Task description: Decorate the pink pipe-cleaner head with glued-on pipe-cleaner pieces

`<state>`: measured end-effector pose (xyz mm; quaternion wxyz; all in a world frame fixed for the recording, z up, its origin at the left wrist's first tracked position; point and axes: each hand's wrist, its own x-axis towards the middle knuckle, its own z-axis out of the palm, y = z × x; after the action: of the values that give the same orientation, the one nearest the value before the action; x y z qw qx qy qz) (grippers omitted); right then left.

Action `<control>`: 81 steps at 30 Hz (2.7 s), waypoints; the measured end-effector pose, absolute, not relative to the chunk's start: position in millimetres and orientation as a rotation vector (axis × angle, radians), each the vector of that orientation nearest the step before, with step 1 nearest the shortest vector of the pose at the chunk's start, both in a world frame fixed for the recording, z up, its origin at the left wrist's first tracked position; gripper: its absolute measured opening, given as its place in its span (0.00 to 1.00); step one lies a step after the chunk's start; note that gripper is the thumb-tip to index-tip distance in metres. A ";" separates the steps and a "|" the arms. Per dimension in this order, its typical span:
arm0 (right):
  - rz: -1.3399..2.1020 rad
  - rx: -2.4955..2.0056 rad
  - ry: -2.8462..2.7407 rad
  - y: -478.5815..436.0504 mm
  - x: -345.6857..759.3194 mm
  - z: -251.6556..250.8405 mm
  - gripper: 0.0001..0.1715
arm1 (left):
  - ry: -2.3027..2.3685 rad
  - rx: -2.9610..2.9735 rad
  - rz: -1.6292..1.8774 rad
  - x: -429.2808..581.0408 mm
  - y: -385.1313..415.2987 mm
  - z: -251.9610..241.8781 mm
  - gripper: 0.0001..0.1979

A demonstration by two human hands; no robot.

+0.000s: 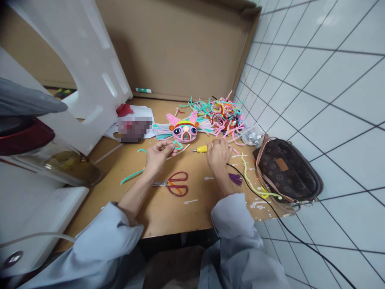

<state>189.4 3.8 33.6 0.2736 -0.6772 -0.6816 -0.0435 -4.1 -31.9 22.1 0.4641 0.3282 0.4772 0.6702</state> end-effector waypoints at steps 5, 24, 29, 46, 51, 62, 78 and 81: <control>0.296 -1.213 -1.784 -13.6 160.7 34.9 0.15 | 1.190 0.814 1.640 -3.2 -33.8 23.9 0.19; 0.422 -1.014 -1.755 -23.4 143.3 20.5 0.09 | 1.202 1.083 1.615 2.8 -38.2 25.5 0.13; 0.356 -1.040 -1.786 -22.9 144.7 19.6 0.09 | 1.292 1.164 1.593 1.9 -36.5 18.4 0.12; 0.047 -1.039 -2.039 -22.6 149.1 16.8 0.15 | 1.576 1.797 1.464 -0.3 -40.7 12.1 0.11; 0.096 -1.004 -2.049 -21.6 151.8 19.1 0.13 | 1.616 1.874 1.394 -0.8 -41.3 12.2 0.11; 0.253 -1.067 -2.071 -21.1 155.1 25.6 0.09 | 1.598 1.977 1.308 -1.3 -40.4 10.1 0.11; 0.160 -1.047 -2.166 -19.0 154.6 21.6 0.14 | 1.596 2.138 1.266 -2.7 -40.8 7.6 0.13; 0.139 -1.079 -2.179 -19.1 154.9 21.3 0.14 | 1.594 2.147 1.260 -2.7 -41.0 7.8 0.13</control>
<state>154.9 -19.1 21.3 0.3458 -0.4157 -0.8395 0.0535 -2.7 -41.0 7.8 0.0924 0.7232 0.5370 0.4243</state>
